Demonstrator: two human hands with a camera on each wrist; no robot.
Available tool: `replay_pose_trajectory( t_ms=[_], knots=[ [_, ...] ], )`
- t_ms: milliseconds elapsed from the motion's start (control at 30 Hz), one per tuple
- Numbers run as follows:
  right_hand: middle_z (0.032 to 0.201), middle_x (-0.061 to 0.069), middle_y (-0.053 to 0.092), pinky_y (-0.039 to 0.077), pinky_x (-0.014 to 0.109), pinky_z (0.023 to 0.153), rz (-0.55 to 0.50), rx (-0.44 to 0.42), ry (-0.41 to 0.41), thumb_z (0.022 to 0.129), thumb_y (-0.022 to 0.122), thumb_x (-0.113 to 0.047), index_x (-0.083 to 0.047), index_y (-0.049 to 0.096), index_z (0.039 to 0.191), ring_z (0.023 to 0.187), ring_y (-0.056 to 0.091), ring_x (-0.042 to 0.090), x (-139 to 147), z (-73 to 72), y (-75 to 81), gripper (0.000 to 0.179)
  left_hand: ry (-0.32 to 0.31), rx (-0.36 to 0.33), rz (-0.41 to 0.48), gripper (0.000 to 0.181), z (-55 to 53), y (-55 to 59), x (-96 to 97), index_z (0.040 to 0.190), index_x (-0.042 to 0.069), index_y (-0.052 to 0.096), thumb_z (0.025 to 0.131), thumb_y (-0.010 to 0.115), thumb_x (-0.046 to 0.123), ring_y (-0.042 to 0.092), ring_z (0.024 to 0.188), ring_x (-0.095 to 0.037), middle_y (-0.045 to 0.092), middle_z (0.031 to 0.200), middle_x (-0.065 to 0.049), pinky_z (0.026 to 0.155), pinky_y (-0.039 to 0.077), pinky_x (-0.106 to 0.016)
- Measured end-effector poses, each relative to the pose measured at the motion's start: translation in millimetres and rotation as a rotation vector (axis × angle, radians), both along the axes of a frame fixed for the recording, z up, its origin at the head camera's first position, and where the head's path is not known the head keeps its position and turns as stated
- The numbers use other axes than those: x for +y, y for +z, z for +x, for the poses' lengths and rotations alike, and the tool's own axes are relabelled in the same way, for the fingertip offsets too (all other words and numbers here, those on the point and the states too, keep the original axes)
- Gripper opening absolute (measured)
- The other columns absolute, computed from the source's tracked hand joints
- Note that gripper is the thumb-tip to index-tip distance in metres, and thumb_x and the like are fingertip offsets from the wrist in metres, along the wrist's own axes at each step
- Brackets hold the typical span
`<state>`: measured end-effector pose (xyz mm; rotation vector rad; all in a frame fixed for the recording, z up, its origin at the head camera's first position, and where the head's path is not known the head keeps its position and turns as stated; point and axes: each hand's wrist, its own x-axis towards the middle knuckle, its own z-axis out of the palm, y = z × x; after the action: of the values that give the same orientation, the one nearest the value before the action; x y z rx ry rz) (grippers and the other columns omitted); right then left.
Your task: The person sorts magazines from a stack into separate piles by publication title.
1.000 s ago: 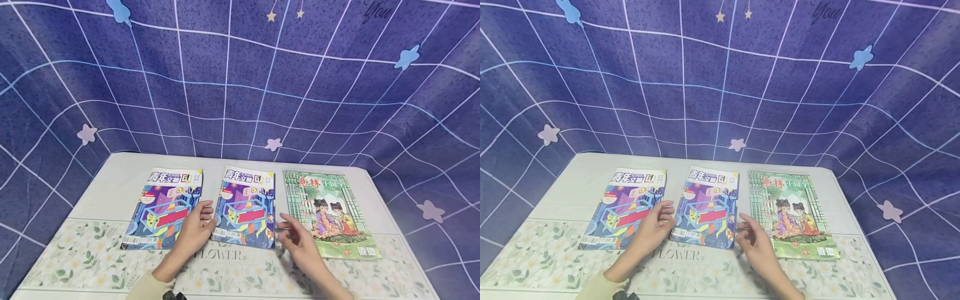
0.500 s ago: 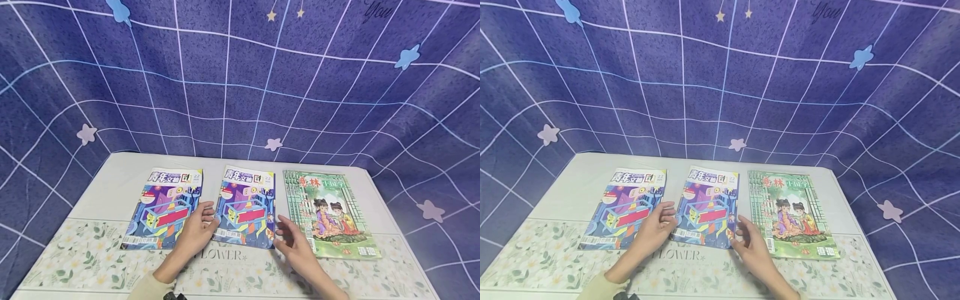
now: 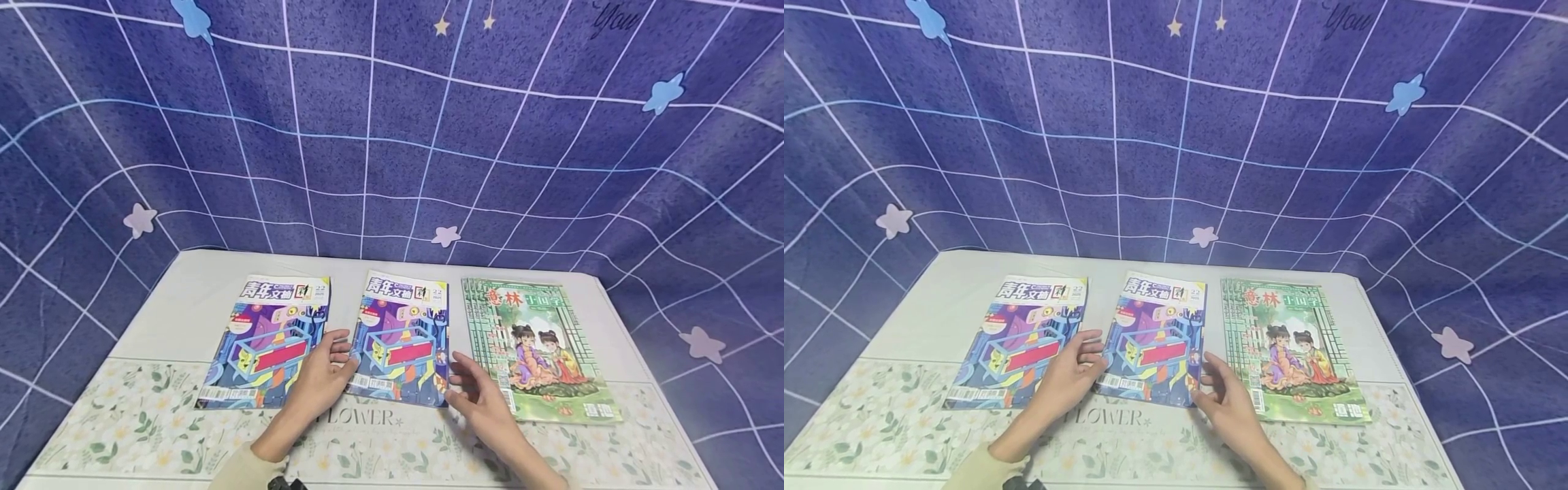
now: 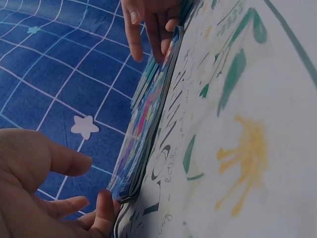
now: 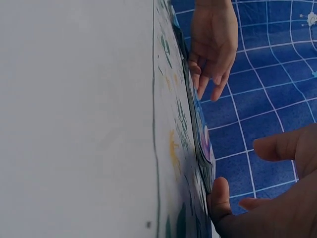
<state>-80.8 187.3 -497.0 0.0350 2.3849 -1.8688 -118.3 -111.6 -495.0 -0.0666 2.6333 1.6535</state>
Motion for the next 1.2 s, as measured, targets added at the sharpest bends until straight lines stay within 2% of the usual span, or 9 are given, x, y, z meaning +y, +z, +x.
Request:
replay_pose_trajectory(
  t_ms=[367,567,800,967,1033,1100,1167,1200],
  knots=[
    [0.147,0.021,0.064,0.056,0.025,0.094,-0.036,-0.028,-0.007,0.096,0.077,0.002,0.005,0.051,0.160,0.126,0.064,0.031,2.1,-1.5,0.4,0.069,0.008,0.024,0.002,0.052,-2.6,-0.1,4.1,0.151,0.001,0.060,0.101,0.074,0.006,0.070,0.114,-0.031,0.072,0.131,-0.018,0.098,0.060,-0.049],
    [0.147,0.020,0.064,0.056,0.026,0.094,-0.040,-0.036,-0.012,0.096,0.077,0.001,0.004,0.051,0.160,0.126,0.064,0.031,2.5,-2.2,0.0,0.069,-0.006,0.056,0.074,0.051,-2.5,0.5,7.3,0.150,-0.002,0.059,0.100,0.072,-0.001,0.070,0.111,-0.030,0.070,0.131,-0.020,0.093,0.061,-0.044],
    [0.147,0.020,0.065,0.056,0.026,0.096,-0.037,-0.047,-0.014,0.097,0.078,-0.001,0.004,0.052,0.159,0.126,0.065,0.031,2.0,-3.6,0.0,0.068,0.008,0.038,0.089,0.055,0.1,-0.1,12.8,0.152,0.001,0.060,0.098,0.071,-0.004,0.074,0.109,-0.031,0.062,0.134,-0.021,0.086,0.063,-0.037],
    [0.147,0.021,0.065,0.056,0.026,0.097,-0.038,-0.049,-0.019,0.097,0.078,-0.001,0.004,0.052,0.159,0.127,0.065,0.031,1.9,-4.6,-0.2,0.068,-0.030,-0.012,0.130,0.054,1.0,-1.2,11.5,0.153,0.004,0.060,0.100,0.067,-0.006,0.076,0.101,-0.028,0.062,0.138,-0.024,0.080,0.060,-0.034],
    [0.147,0.020,0.065,0.056,0.026,0.098,-0.038,-0.052,-0.021,0.097,0.078,-0.001,0.004,0.052,0.159,0.127,0.065,0.031,2.0,-4.7,0.1,0.068,-0.054,-0.041,0.144,0.052,2.4,-1.3,11.3,0.153,0.007,0.061,0.102,0.065,-0.005,0.076,0.114,-0.037,0.061,0.145,-0.029,0.091,0.063,-0.042],
    [0.147,0.020,0.065,0.056,0.027,0.099,-0.035,-0.054,-0.021,0.097,0.078,-0.001,0.004,0.052,0.159,0.127,0.065,0.031,2.1,-4.5,0.4,0.068,-0.068,-0.058,0.144,0.050,3.3,-2.0,11.5,0.152,0.009,0.063,0.104,0.063,-0.004,0.068,0.131,-0.046,0.056,0.153,-0.033,0.106,0.059,-0.052],
    [0.148,0.020,0.065,0.055,0.029,0.101,-0.031,-0.055,-0.021,0.096,0.078,-0.002,0.004,0.052,0.159,0.127,0.065,0.031,2.2,-4.2,0.8,0.068,-0.077,-0.062,0.156,0.049,3.7,-2.1,11.7,0.152,0.011,0.064,0.105,0.062,-0.004,0.051,0.149,-0.053,0.049,0.162,-0.036,0.120,0.046,-0.063],
    [0.148,0.020,0.065,0.054,0.030,0.101,-0.028,-0.055,-0.022,0.096,0.078,-0.002,0.004,0.052,0.159,0.127,0.065,0.031,2.2,-4.1,1.0,0.069,-0.080,-0.062,0.163,0.048,3.8,-2.3,11.6,0.152,0.011,0.064,0.106,0.061,-0.004,0.042,0.155,-0.053,0.045,0.166,-0.035,0.123,0.041,-0.065]
  ],
)
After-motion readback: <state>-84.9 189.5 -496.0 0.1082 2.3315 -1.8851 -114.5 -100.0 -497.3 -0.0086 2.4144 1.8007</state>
